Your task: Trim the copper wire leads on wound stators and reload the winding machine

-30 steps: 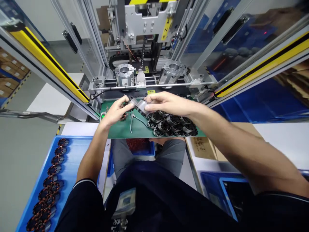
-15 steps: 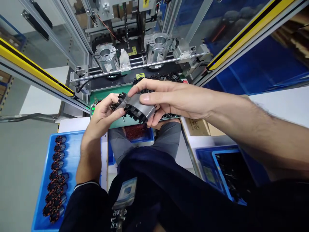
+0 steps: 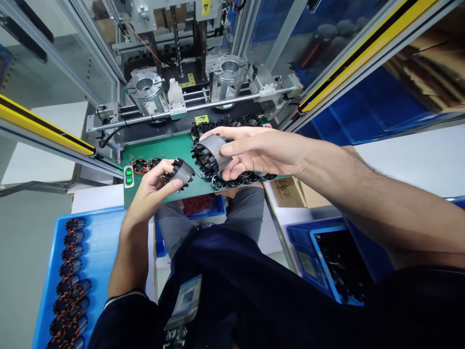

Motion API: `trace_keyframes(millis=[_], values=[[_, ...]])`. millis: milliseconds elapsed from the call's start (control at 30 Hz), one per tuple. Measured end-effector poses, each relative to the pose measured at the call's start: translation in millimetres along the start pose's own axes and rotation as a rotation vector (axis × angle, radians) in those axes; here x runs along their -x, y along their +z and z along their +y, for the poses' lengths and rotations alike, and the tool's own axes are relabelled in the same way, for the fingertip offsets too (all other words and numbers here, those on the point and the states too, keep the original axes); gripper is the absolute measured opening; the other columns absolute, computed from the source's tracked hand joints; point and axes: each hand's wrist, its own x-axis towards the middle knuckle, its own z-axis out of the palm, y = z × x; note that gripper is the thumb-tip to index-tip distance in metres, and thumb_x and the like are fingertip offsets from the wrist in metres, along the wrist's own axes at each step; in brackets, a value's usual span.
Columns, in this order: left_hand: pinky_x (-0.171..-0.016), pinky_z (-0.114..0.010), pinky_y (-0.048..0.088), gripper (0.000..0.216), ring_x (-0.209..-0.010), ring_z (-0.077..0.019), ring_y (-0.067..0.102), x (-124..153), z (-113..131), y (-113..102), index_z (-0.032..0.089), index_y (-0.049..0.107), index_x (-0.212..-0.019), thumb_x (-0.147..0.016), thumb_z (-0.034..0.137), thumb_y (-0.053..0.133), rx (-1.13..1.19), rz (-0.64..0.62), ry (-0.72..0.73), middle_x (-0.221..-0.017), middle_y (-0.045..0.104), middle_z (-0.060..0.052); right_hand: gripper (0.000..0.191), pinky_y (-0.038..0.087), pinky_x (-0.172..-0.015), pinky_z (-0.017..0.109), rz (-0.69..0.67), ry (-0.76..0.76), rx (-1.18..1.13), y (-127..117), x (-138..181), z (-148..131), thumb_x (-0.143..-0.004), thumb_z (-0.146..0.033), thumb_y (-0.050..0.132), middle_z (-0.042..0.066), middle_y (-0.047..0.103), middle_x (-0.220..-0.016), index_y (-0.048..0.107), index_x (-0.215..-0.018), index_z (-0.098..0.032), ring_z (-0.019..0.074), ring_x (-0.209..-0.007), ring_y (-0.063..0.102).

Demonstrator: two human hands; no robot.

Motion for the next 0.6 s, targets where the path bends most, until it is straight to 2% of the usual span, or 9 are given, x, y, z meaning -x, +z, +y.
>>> trace_keyframes(millis=[67,133,200,300,367,433,533,600], values=[[-0.100,-0.037,0.062,0.042,-0.115,-0.0252,0.073,4,-14,-2,0.025,0.074,-0.097,-0.096,0.060,0.096,0.068,0.053,-0.087,-0.121,0.080,-0.007,0.060,0.074,-0.080,0.033,0.082,-0.036,0.116,-17,-10,-8,-0.093,-0.036,0.093,0.003,0.084,-0.113,0.067,-0.146,-0.027,0.0188,-0.086,0.083],[-0.095,-0.034,0.065,0.042,-0.105,-0.0229,0.075,9,-28,-3,0.024,0.074,-0.098,-0.095,0.059,0.097,0.164,0.114,-0.190,-0.115,0.081,-0.005,0.062,0.073,-0.081,0.038,0.229,-0.121,0.294,-45,-25,-23,-0.087,-0.041,0.098,0.001,0.085,-0.111,0.070,-0.141,-0.032,0.0224,-0.091,0.084],[-0.087,-0.033,0.068,0.045,-0.098,-0.0223,0.078,11,-38,-4,0.024,0.073,-0.099,-0.093,0.060,0.098,0.254,0.164,-0.282,-0.111,0.082,-0.004,0.066,0.072,-0.084,0.044,0.401,-0.241,0.522,-83,-46,-45,-0.080,-0.050,0.103,-0.002,0.086,-0.110,0.073,-0.138,-0.041,0.0272,-0.101,0.083],[-0.086,-0.037,0.072,0.053,-0.102,-0.0263,0.084,14,-47,-5,0.023,0.071,-0.100,-0.088,0.065,0.101,0.344,0.228,-0.351,-0.117,0.085,-0.006,0.082,0.070,-0.093,0.055,0.616,-0.376,0.889,-148,-83,-81,-0.069,-0.070,0.102,-0.008,0.087,-0.111,0.072,-0.144,-0.058,0.0343,-0.126,0.075],[-0.089,-0.037,0.073,0.057,-0.104,-0.0279,0.087,17,-51,-7,0.024,0.071,-0.102,-0.085,0.067,0.103,0.380,0.280,-0.358,-0.116,0.086,-0.006,0.090,0.066,-0.106,0.059,0.748,-0.361,1.093,-187,-109,-100,-0.062,-0.079,0.100,-0.008,0.089,-0.116,0.074,-0.145,-0.057,0.0368,-0.136,0.069],[-0.088,-0.035,0.071,0.060,-0.100,-0.0268,0.088,23,-56,-13,0.025,0.070,-0.108,-0.081,0.065,0.107,0.386,0.336,-0.355,-0.110,0.086,-0.004,0.094,0.061,-0.116,0.064,0.796,-0.295,1.236,-216,-131,-110,-0.058,-0.082,0.100,-0.006,0.090,-0.125,0.077,-0.145,-0.054,0.0405,-0.142,0.068],[-0.087,-0.030,0.068,0.068,-0.093,-0.0228,0.086,32,-69,-25,0.028,0.069,-0.121,-0.076,0.056,0.111,0.381,0.427,-0.345,-0.108,0.087,-0.002,0.094,0.059,-0.121,0.069,0.770,-0.194,1.383,-239,-153,-112,-0.061,-0.081,0.103,0.002,0.088,-0.139,0.084,-0.145,-0.043,0.0459,-0.145,0.071],[-0.086,-0.029,0.068,0.078,-0.092,-0.0212,0.085,34,-78,-31,0.028,0.069,-0.129,-0.070,0.052,0.114,0.400,0.499,-0.332,-0.112,0.086,-0.002,0.092,0.060,-0.123,0.066,0.730,-0.139,1.468,-244,-159,-109,-0.067,-0.074,0.107,0.009,0.086,-0.145,0.086,-0.146,-0.031,0.0453,-0.143,0.074]])
